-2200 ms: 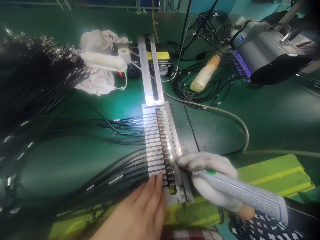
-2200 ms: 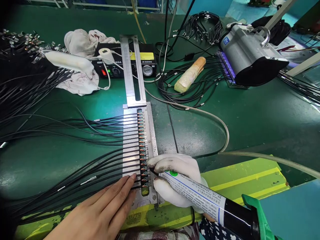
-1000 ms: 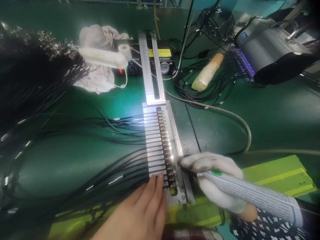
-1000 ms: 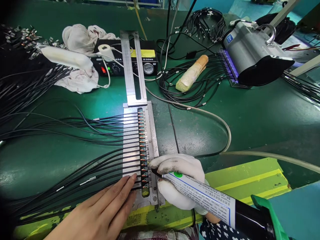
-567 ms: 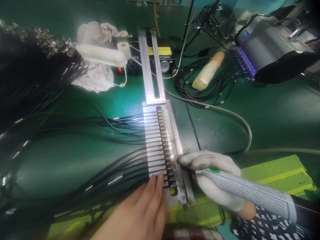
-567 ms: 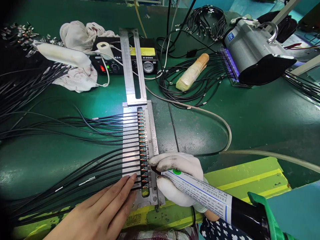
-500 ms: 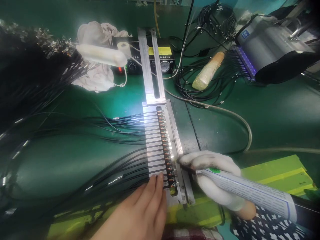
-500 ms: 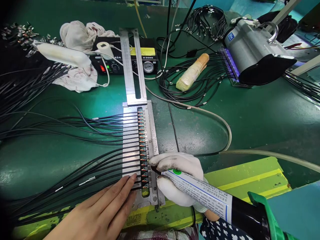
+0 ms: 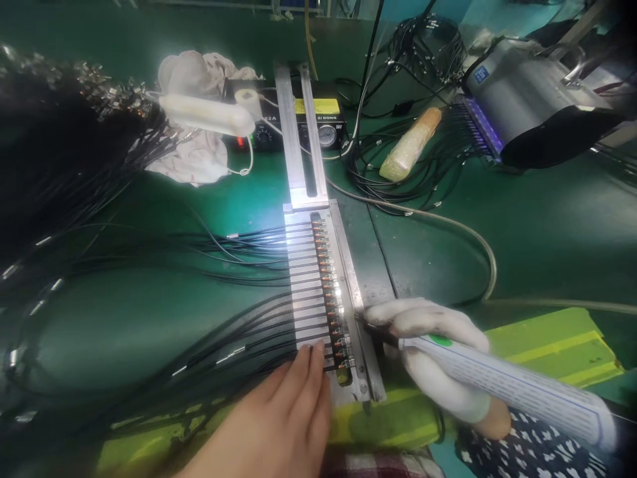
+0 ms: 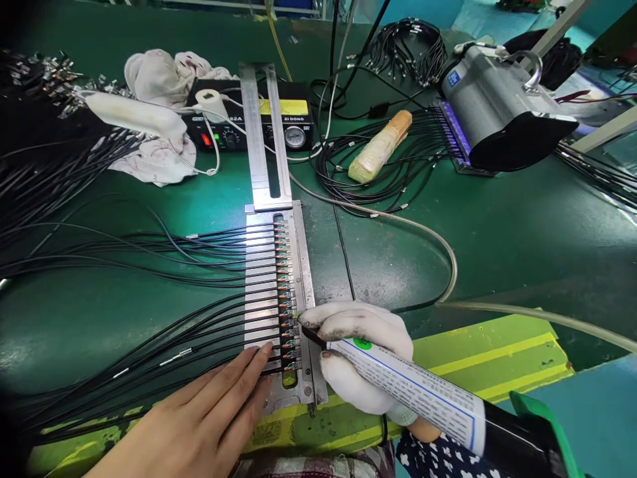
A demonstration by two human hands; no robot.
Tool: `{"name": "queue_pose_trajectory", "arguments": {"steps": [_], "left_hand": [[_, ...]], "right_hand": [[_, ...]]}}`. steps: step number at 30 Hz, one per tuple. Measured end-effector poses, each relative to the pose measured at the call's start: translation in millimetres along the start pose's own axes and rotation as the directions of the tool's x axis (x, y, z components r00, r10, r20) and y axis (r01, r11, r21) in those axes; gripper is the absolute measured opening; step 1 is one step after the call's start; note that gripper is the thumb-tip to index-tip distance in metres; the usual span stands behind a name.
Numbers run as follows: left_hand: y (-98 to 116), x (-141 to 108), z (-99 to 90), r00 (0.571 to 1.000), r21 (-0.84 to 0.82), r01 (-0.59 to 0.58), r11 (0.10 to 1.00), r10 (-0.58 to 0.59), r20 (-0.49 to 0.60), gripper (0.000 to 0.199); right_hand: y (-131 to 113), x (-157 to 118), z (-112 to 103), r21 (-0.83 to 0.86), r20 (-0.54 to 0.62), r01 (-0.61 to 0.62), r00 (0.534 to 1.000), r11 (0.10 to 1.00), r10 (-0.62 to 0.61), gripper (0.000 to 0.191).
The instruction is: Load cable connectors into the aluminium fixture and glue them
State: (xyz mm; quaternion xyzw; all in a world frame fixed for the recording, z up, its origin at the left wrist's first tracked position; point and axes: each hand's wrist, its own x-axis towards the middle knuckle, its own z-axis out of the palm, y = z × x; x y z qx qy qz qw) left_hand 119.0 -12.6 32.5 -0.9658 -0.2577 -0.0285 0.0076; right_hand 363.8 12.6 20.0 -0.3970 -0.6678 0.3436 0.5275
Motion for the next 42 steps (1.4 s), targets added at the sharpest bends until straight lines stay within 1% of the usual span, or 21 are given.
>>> {"name": "queue_pose_trajectory", "arguments": {"steps": [2,5,8,11,16,20,28,36,42], "left_hand": [[0.4,0.0,-1.7,1.000,0.009,-0.004,1.000,0.004,0.002,0.038],[-0.2,2.0,-3.1,1.000,0.016,-0.007,1.000,0.007,-0.007,0.039],[-0.7,3.6,-2.2,1.000,0.014,-0.006,1.000,0.006,-0.006,0.042],[-0.3,1.7,-0.5,1.000,0.011,-0.001,1.000,0.001,0.009,0.043],[-0.2,-2.1,0.0,1.000,0.012,0.000,1.000,0.000,-0.002,0.043],[-0.7,0.7,-0.8,1.000,0.011,-0.001,1.000,0.001,0.006,0.043],[-1.8,1.0,0.8,1.000,0.021,-0.004,1.000,0.004,0.003,0.045],[0.3,0.3,-1.5,1.000,0.021,-0.003,1.000,0.003,0.001,0.043],[-1.4,3.6,0.2,1.000,0.026,0.001,1.000,-0.001,-0.024,0.049]], "right_hand": [[-6.1,-1.3,-1.0,-0.012,-0.020,-0.007,1.000,1.000,0.007,0.015],[-10.4,-4.1,-1.6,-0.023,0.013,-0.023,1.000,0.999,0.023,0.014],[-6.8,-7.0,-1.2,-0.017,0.072,-0.017,0.997,1.000,0.018,0.018],[0.0,-9.0,-0.4,-0.005,0.103,-0.003,0.995,1.000,0.004,0.022],[3.8,-7.8,0.8,0.014,0.104,-0.013,0.994,1.000,0.012,0.024],[2.5,-5.0,0.7,0.037,0.117,-0.021,0.993,0.999,0.017,0.023],[3.4,-6.8,-0.3,0.031,0.118,0.007,0.993,0.999,-0.011,0.019],[1.8,-5.2,-0.3,-0.001,0.125,0.048,0.991,0.999,-0.047,0.016],[2.8,-7.6,0.1,0.006,0.118,0.041,0.992,0.999,-0.041,0.015]]}}
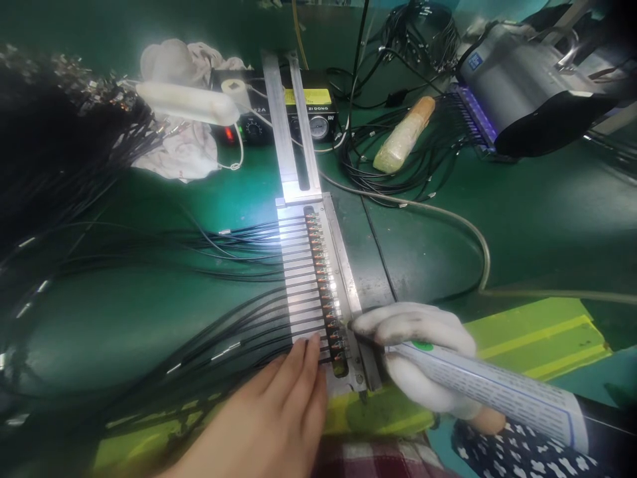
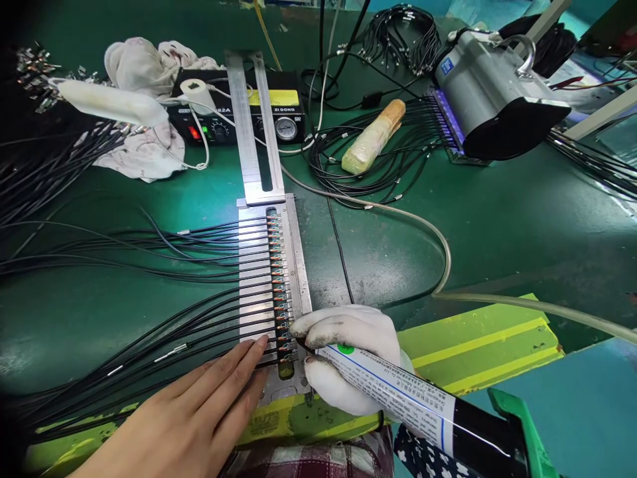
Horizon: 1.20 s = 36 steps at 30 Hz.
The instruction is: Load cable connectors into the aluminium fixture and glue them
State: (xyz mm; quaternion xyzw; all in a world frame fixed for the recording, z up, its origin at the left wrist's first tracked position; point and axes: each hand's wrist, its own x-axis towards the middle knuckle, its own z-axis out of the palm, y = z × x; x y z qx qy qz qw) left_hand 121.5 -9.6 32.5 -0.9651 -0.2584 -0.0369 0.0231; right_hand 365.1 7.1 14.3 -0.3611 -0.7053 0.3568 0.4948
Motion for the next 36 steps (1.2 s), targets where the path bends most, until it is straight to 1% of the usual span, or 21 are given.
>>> {"name": "queue_pose_trajectory", "arguments": {"steps": [5,11,16,22,25,30,32,36], "left_hand": [[0.0,-1.7,0.5,1.000,-0.003,-0.006,1.000,0.006,0.018,0.048],[0.8,-2.7,0.9,1.000,0.001,0.001,1.000,-0.001,0.006,0.047],[0.2,-1.9,-0.9,1.000,-0.001,0.003,1.000,-0.003,0.022,0.047],[0.6,-1.2,0.5,1.000,0.002,-0.002,1.000,0.002,0.015,0.049],[0.7,0.7,3.1,1.000,0.008,-0.009,1.000,0.009,-0.015,0.051],[0.5,1.3,3.1,0.999,0.015,-0.015,1.000,0.016,-0.047,0.050],[0.2,2.0,1.8,0.996,0.023,-0.021,1.000,0.023,-0.090,0.053],[-0.5,6.5,-3.0,0.998,0.013,-0.016,1.000,0.017,-0.060,0.058]], "right_hand": [[0.0,-0.7,-0.4,0.008,-0.002,-0.014,1.000,1.000,0.014,0.016],[-1.1,2.0,-0.7,-0.003,0.001,-0.010,1.000,1.000,0.010,0.015],[1.1,0.5,-1.0,0.015,0.009,-0.014,1.000,1.000,0.014,0.021],[2.1,0.4,0.1,0.043,0.000,-0.041,0.999,0.998,0.041,0.023],[3.1,-0.6,0.8,0.040,-0.016,-0.039,0.999,0.998,0.039,0.022],[-1.2,-3.4,-0.1,-0.018,-0.049,0.007,0.999,1.000,-0.008,0.023],[-5.6,-4.2,-0.9,-0.051,-0.058,0.034,0.998,0.998,-0.037,0.021],[-10.4,-6.4,-1.6,-0.062,-0.007,0.035,0.999,0.997,-0.035,0.020]]}}
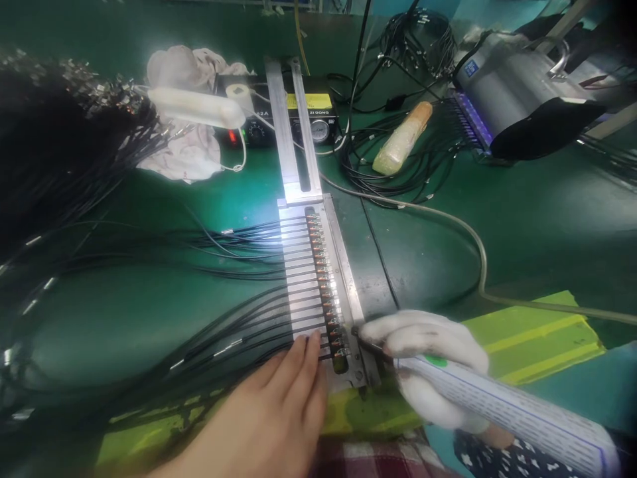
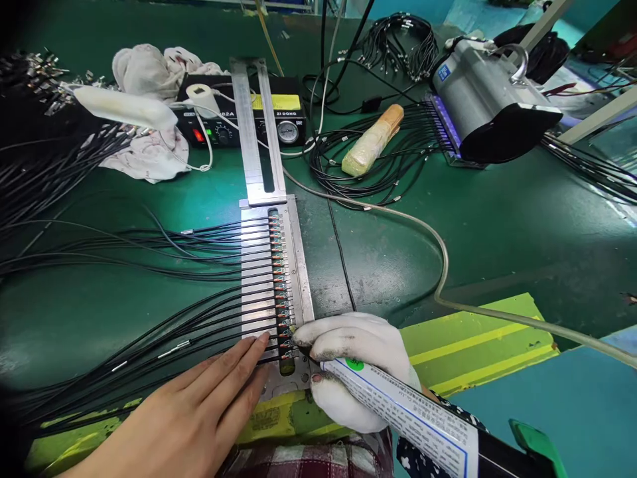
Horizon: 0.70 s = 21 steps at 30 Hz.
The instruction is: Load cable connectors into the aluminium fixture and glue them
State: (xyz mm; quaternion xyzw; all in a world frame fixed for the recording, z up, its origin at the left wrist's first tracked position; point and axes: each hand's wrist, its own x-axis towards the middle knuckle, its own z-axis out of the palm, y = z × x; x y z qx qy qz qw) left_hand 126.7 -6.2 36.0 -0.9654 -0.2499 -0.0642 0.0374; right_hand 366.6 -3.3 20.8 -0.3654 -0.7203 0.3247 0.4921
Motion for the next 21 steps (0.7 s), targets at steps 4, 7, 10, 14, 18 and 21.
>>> {"name": "queue_pose_trajectory", "arguments": {"steps": [4,7,10,14,18,21], "left_hand": [[-0.6,3.1,-4.3,1.000,0.003,0.005,1.000,-0.005,-0.002,0.059],[-0.4,1.1,-4.4,1.000,-0.001,0.011,1.000,-0.010,0.017,0.054],[-0.3,-0.9,-2.9,1.000,-0.007,0.010,1.000,-0.010,0.019,0.050],[-0.7,-0.3,-0.8,1.000,0.001,0.005,1.000,-0.005,-0.009,0.048],[-0.1,-3.1,0.3,1.000,0.000,-0.005,1.000,0.005,0.027,0.041],[0.7,-6.6,1.2,0.999,0.000,-0.010,1.000,0.010,0.038,0.038]], "right_hand": [[2.8,-2.1,0.3,-0.010,0.041,-0.006,0.999,1.000,0.006,0.020],[5.7,-3.1,0.3,0.002,0.044,-0.011,0.999,1.000,0.011,0.022],[7.8,-4.5,0.5,0.017,0.037,-0.005,0.999,1.000,0.004,0.024],[9.3,-5.5,1.5,0.032,0.031,0.009,0.999,0.999,-0.010,0.023],[9.4,-4.4,2.3,0.027,0.023,0.009,1.000,1.000,-0.009,0.021],[9.6,-4.6,2.3,0.031,0.020,0.002,1.000,1.000,-0.002,0.021]]}}
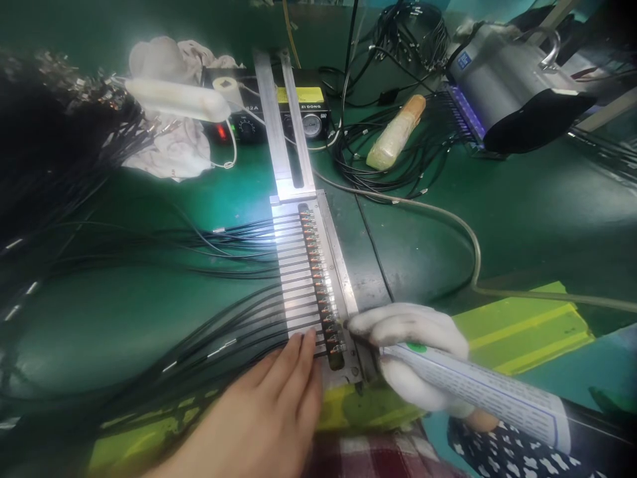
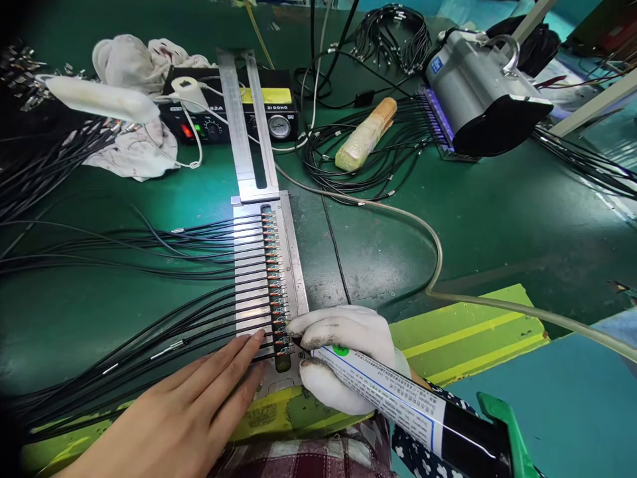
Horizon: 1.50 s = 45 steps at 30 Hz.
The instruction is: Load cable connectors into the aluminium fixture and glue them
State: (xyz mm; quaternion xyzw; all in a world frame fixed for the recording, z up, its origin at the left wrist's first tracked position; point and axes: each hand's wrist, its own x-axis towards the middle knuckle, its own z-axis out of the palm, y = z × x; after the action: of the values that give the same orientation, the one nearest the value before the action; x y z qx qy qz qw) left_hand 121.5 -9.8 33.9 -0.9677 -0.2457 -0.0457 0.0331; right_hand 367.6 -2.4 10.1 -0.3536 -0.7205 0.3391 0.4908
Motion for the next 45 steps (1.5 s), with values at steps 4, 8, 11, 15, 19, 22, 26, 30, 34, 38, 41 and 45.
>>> {"name": "queue_pose_trajectory", "arguments": {"steps": [4,8,11,15,19,22,26,30,34,38,41,45], "left_hand": [[-0.1,-0.2,0.4,1.000,-0.005,0.001,1.000,-0.001,0.019,0.036],[-1.3,2.2,-0.2,1.000,-0.007,-0.004,1.000,0.004,0.002,0.037],[-1.3,2.8,-0.2,1.000,-0.007,0.000,1.000,0.000,-0.016,0.038],[0.0,3.5,-0.7,1.000,-0.002,0.009,1.000,-0.009,-0.019,0.042],[0.7,4.5,-3.0,1.000,-0.011,0.007,1.000,-0.007,0.008,0.040],[0.0,3.3,-3.1,1.000,-0.004,0.002,1.000,-0.002,0.006,0.038],[-0.4,-0.9,-0.4,1.000,-0.004,-0.003,1.000,0.004,0.029,0.035],[0.6,-2.3,0.9,1.000,-0.012,-0.006,1.000,0.006,0.025,0.035],[-0.5,3.0,-0.3,1.000,-0.013,0.018,1.000,-0.019,-0.008,0.039],[-1.7,7.4,-3.4,1.000,-0.021,0.028,0.999,-0.028,-0.014,0.044],[-1.4,6.7,-4.3,1.000,-0.023,0.023,0.999,-0.023,-0.012,0.043],[-1.0,5.2,-3.3,1.000,-0.018,0.016,1.000,-0.017,-0.012,0.043]], "right_hand": [[0.2,-0.6,-0.4,0.010,-0.003,0.001,1.000,1.000,-0.001,0.021],[-1.3,1.4,-0.1,-0.001,0.001,0.001,1.000,1.000,-0.001,0.018],[-3.0,3.6,0.4,-0.005,0.003,0.007,1.000,1.000,-0.007,0.016],[-3.6,3.9,0.2,-0.006,-0.003,0.014,1.000,1.000,-0.014,0.015],[-2.6,2.0,-0.8,-0.004,0.000,0.008,1.000,1.000,-0.008,0.015],[-2.4,1.8,-1.1,-0.006,0.010,0.002,1.000,1.000,-0.002,0.015],[-3.5,2.7,-0.8,-0.012,0.002,0.005,1.000,1.000,-0.005,0.014],[-3.5,1.2,-0.8,-0.014,0.008,-0.025,1.000,1.000,0.026,0.017],[-1.7,-0.6,-0.2,-0.009,-0.008,-0.032,0.999,0.999,0.032,0.016],[-0.8,-0.6,0.9,0.006,-0.010,-0.028,1.000,1.000,0.028,0.017],[-1.5,0.5,1.2,0.001,-0.017,-0.025,1.000,1.000,0.025,0.017],[-1.2,2.2,0.6,0.012,-0.012,-0.031,0.999,0.999,0.031,0.018]]}}
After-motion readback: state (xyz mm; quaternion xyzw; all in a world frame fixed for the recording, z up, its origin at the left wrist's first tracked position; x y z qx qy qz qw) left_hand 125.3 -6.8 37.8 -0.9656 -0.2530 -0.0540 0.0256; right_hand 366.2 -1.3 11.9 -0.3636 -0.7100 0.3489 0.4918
